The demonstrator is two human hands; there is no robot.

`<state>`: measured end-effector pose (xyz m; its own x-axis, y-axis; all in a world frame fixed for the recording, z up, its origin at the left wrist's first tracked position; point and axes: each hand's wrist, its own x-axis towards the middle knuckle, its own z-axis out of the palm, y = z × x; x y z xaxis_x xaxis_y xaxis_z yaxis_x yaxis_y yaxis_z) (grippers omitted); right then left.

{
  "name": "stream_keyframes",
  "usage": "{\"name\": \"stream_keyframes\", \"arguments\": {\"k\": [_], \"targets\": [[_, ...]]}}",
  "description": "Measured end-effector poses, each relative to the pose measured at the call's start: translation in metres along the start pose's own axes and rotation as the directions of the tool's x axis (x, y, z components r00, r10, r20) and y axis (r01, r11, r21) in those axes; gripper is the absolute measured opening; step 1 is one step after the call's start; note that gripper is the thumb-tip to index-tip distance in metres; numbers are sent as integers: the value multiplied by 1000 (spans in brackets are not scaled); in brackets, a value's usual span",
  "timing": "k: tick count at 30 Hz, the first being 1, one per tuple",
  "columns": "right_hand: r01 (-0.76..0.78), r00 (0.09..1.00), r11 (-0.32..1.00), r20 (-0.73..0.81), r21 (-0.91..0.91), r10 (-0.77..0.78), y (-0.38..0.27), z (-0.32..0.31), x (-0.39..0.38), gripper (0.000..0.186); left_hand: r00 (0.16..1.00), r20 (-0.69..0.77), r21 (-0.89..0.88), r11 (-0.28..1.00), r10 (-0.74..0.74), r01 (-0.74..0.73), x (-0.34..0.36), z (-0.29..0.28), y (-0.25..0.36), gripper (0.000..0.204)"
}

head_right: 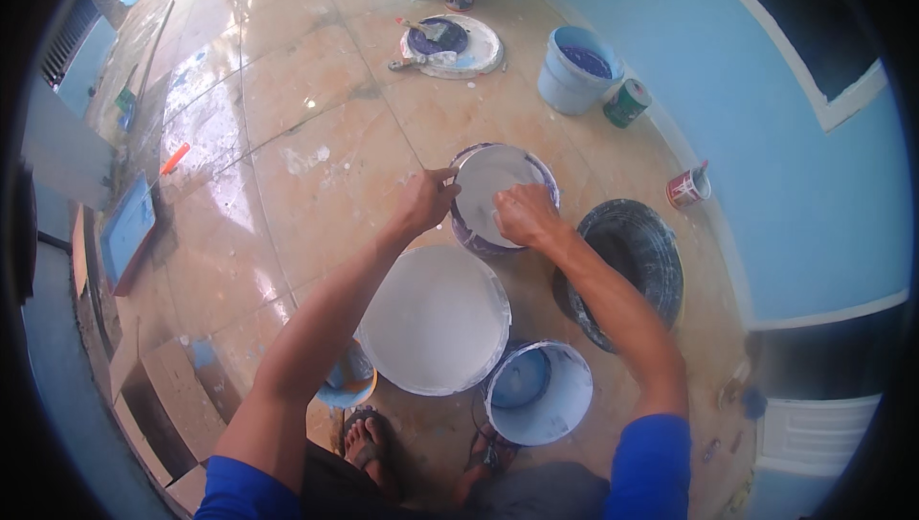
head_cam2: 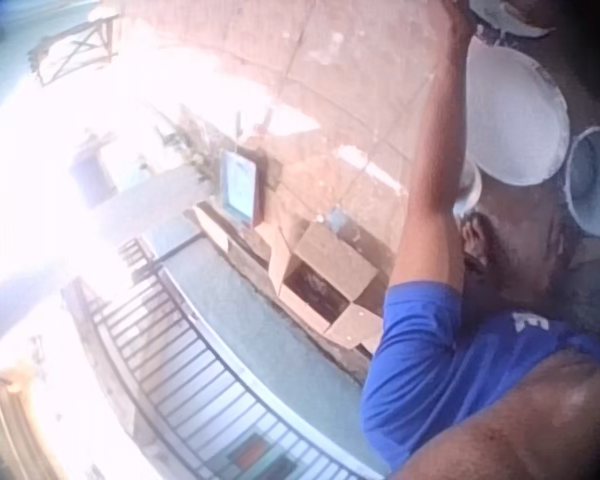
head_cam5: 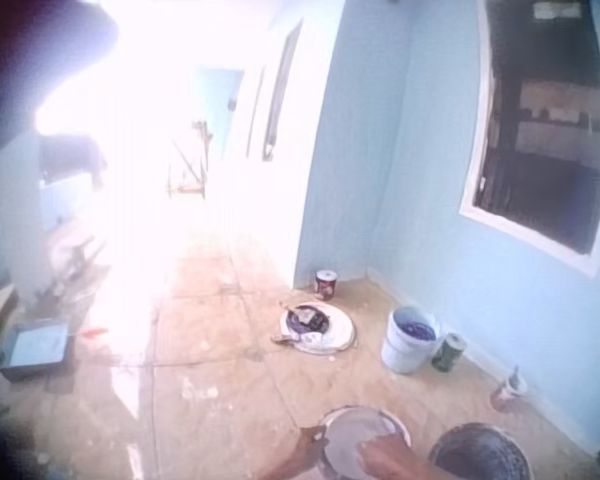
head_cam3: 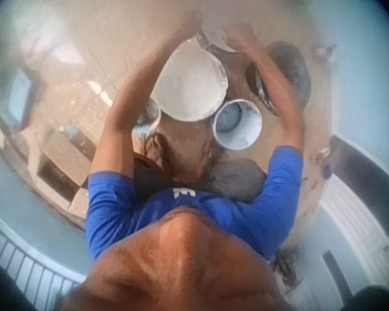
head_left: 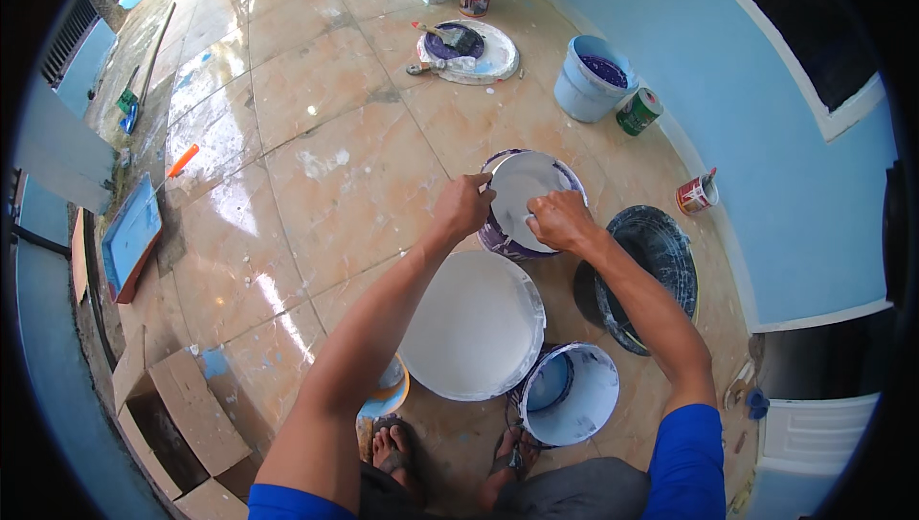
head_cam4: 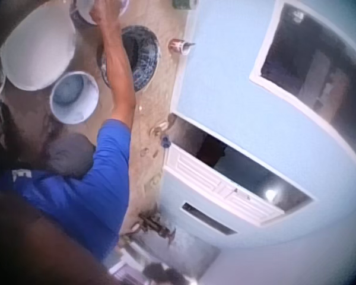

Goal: The person sits on a tiled floor and uses a plastic ladle to stir white paint in a bucket. They then switch to a yellow stick to stir a dark liquid in a separate bucket before returning to stir the white paint again.

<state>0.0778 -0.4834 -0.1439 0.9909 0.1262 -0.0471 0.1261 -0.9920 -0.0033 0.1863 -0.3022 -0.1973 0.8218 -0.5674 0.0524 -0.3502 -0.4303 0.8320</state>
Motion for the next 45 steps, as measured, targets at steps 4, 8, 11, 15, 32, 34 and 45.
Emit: {"name": "stream_keyframes", "arguments": {"k": [4,8,11,15,32,34,45], "targets": [[-52,996,995,-73,-86,46,13,7,3,17,999,22,-32,999,-35,35,1,2,2,41],[-27,998,987,54,-158,36,17,-6,-9,15,993,80,-80,993,-83,89,3,-1,1,40],[37,987,995,157,-88,-22,-2,-25,-12,13,999,40,-25,999,-23,24,2,-4,-5,40],[-57,991,998,127,26,53,-10,-14,-1,16,1000,8,-6,1000,27,-27,0,-3,-3,40],[-34,997,996,72,78,29,-3,-8,-4,14,992,81,-27,995,-94,97,-4,-13,14,39],[-91,996,994,-3,56,91,-1,-1,-1,14,995,68,-24,997,-69,71,-3,-12,17,40],[-54,980,994,186,-94,71,8,-21,-12,15,1000,24,-8,1000,3,-2,0,-2,-3,43]]}}
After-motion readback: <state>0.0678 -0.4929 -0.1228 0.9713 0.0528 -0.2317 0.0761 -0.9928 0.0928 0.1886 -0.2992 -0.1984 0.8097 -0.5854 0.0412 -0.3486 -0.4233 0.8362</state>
